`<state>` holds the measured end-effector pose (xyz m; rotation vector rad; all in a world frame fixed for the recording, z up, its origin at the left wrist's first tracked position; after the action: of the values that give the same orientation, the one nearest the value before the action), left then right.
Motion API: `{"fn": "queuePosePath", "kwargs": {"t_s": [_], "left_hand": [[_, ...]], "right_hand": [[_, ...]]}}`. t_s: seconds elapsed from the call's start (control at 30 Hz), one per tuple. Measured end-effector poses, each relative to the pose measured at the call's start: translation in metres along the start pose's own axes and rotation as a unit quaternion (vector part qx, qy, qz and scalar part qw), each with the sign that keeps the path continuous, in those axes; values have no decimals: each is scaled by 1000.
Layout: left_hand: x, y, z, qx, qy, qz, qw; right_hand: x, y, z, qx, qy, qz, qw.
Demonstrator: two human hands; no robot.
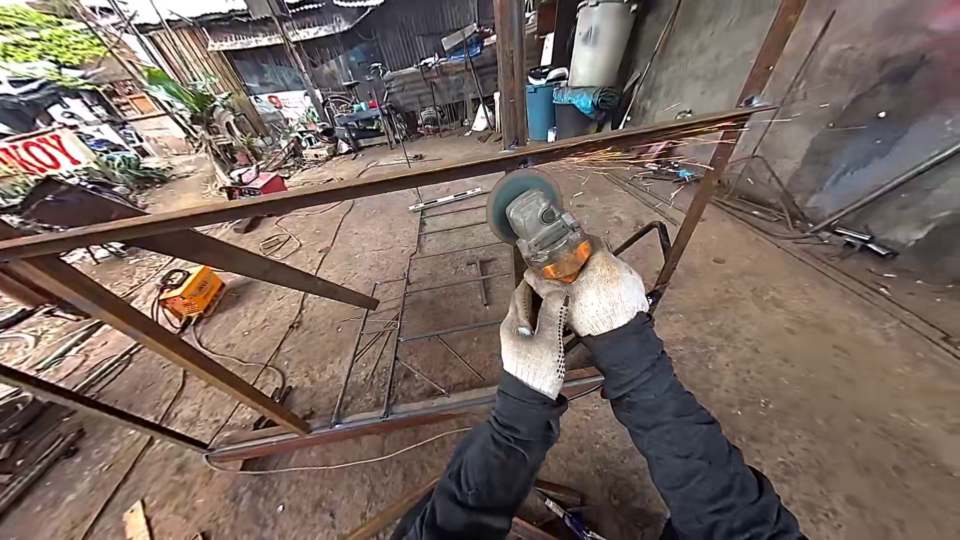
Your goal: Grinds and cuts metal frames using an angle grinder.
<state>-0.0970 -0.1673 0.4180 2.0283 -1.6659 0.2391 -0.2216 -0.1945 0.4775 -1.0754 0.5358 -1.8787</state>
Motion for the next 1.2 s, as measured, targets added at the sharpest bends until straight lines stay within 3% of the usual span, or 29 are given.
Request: {"fn": "queuePosePath", "kwargs": {"t_s": [0.53, 1.2], "left_hand": [[-5, 7, -17, -13, 5, 5, 1000], [-4, 11, -11, -21, 7, 2, 1000]], "right_hand": [[8, -21, 8, -3, -30, 66, 997], [11, -18, 0, -13, -32, 62, 997]]}}
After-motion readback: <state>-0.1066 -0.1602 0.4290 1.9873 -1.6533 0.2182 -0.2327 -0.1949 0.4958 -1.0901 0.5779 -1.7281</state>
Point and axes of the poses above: each hand's wrist, its own x-axis towards the middle knuckle, its own y-axis out of the palm, z = x × y, the point moved 8 cm from there along x, towards the middle knuckle, and after that the axes turned 3 degrees about y, right-handed, at the moved point
